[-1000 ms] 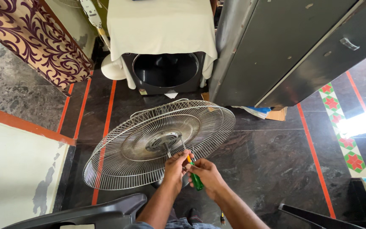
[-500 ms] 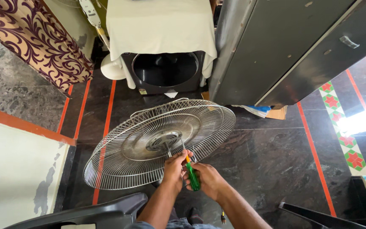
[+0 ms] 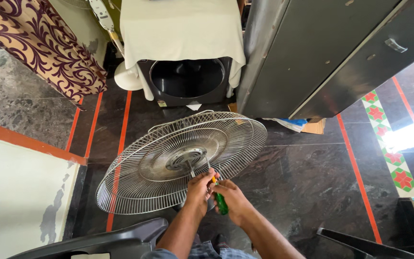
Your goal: The person works on a standing fan lying on the floor, using a screwdriver to loosen and tighten the fastener at the center of the blade assembly while steadying the fan guard with the other hand. They briefly set the screwdriver on a nearby chair with a paper before returning to work on the fan.
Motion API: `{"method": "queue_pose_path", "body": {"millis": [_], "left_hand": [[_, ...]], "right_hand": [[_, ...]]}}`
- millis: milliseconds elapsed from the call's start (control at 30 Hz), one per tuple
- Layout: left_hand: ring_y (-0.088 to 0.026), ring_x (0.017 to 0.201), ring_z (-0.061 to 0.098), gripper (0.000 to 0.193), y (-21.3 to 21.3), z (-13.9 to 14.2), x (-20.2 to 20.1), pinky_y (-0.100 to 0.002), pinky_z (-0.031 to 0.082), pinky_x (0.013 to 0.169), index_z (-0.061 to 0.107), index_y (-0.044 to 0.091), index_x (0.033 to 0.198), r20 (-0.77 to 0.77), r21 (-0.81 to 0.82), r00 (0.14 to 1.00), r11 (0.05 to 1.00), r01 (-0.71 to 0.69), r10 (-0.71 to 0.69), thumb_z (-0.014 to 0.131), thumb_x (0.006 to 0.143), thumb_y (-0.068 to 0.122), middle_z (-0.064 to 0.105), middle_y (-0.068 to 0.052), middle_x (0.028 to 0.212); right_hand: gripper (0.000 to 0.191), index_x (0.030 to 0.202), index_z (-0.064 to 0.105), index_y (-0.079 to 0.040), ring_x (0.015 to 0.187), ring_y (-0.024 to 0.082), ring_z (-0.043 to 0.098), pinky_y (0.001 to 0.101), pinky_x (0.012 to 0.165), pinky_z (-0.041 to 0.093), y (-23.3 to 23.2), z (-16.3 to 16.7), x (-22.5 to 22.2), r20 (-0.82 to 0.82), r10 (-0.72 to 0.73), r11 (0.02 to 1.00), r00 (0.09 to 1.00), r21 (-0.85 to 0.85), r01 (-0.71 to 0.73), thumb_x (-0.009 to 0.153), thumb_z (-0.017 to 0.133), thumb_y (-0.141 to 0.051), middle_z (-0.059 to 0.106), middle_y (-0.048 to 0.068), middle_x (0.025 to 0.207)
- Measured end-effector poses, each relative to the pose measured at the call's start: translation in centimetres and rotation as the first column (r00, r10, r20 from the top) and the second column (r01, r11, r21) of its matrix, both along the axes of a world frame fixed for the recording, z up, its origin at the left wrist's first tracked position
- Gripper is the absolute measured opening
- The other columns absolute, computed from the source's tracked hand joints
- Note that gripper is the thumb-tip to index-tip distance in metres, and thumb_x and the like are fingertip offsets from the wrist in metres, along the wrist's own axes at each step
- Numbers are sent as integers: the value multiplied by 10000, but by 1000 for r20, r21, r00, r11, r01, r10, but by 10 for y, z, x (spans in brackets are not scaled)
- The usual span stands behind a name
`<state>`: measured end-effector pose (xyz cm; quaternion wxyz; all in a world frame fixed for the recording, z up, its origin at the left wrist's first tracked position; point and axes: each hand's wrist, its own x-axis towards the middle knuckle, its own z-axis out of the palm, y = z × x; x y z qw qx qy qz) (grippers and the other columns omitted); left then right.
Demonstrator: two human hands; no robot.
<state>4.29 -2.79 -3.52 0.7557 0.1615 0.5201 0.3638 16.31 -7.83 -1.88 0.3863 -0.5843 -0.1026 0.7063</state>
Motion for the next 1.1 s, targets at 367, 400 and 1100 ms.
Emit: {"method": "queue_pose_path", "body": {"millis": [367,400,1100], "left_hand": [[-200,678,666,248,1,16,6,-315,473,571,702,71,994,177,-83,984,997,-2,16,702,924,309,709,-66,894],[-253,642,658,257,0,14,8,-349,457,532,684,68,959,213,-81,977,997,16,2,714,911,319,689,-76,848],[-146,790,642,420,9,26,13,-297,413,532,637,186,1215,97,-136,995,990,-25,38,567,933,490,730,-20,1027]], "right_hand": [[289,1017,561,-64,598,164,604,298,485,452,0,-1,-4,163,-79,994,983,94,64,832,783,-61,664,76,768],[315,1021,551,-70,577,168,596,297,469,436,0,-3,-6,190,-93,991,977,110,73,818,790,-48,659,80,756],[295,1010,536,-83,566,146,621,254,417,399,6,32,-6,269,16,997,963,72,-37,849,781,-120,705,94,800]]}}
